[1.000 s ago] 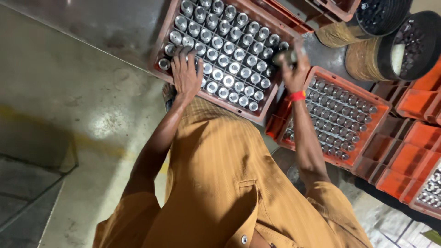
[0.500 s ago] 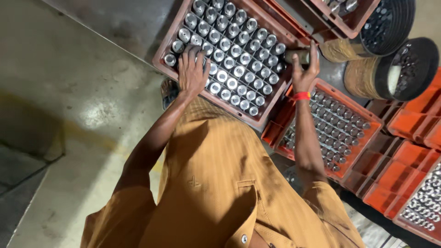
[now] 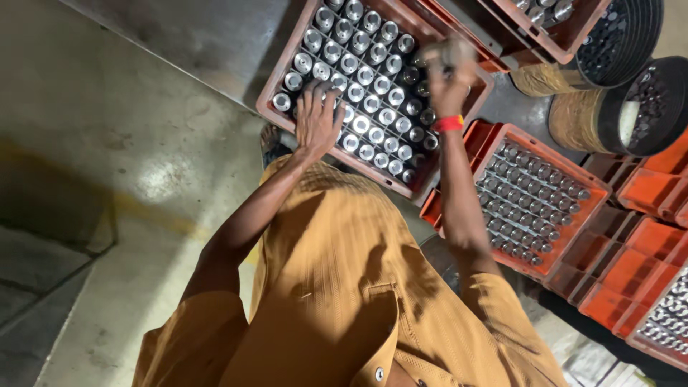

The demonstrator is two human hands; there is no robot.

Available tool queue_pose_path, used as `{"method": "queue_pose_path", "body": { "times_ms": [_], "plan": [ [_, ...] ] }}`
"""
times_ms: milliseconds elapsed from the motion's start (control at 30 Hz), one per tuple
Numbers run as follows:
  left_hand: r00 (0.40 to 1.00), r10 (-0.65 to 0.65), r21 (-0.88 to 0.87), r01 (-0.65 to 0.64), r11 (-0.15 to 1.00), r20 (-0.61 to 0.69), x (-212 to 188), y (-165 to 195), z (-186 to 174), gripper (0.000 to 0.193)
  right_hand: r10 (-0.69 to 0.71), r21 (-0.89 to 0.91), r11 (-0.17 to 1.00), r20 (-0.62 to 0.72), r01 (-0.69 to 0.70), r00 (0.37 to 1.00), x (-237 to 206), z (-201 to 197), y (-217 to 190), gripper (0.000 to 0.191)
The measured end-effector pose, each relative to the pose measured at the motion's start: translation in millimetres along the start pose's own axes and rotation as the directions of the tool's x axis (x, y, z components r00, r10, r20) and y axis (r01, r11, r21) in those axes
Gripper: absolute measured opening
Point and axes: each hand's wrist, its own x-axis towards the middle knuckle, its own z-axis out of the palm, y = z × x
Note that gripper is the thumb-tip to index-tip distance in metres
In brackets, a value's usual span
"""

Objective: The person uses a cylindrical sanding block to rub the tops of small metal parts arranged in an orange crate. They repeatedly move the block across the parts and occasionally rearrange them by hand to access different areas.

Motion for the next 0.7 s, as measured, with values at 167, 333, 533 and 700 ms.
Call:
{"method": "queue_pose_path", "body": {
  "times_ms": [167, 333, 533, 700],
  "plan": [
    [0.998, -0.007, -0.017, 0.008, 1.0, 0.069, 0.2, -3.2, 0.7, 0.027, 0.05, -0.017, 0.998, -0.135, -0.052, 0.99, -7.8, 5.5, -14.7, 0.054],
    [0.998, 0.01, -0.049, -0.007, 0.999, 0.069, -0.4, -4.9, 0.1, 0.026, -0.022, -0.161, 0.986, 0.05, 0.029, 0.999, -43.1, -6.3, -31.5, 0.049],
    [0.997, 0.015, -0.053, -0.011, 0.999, 0.082, -2.8, -6.9, -1.3, 0.025, 0.133, 0.002, 0.991, -0.176, -0.134, 0.975, -42.4, -26.2, -16.0, 0.044],
    [0.993, 0.001, -0.057, 0.005, 0.998, 0.115, -3.4, -9.7, -0.5, 0.027, 0.146, 0.093, 0.988, -0.259, -0.126, 0.955, -67.9, -22.6, -41.0, 0.056]
  ]
}}
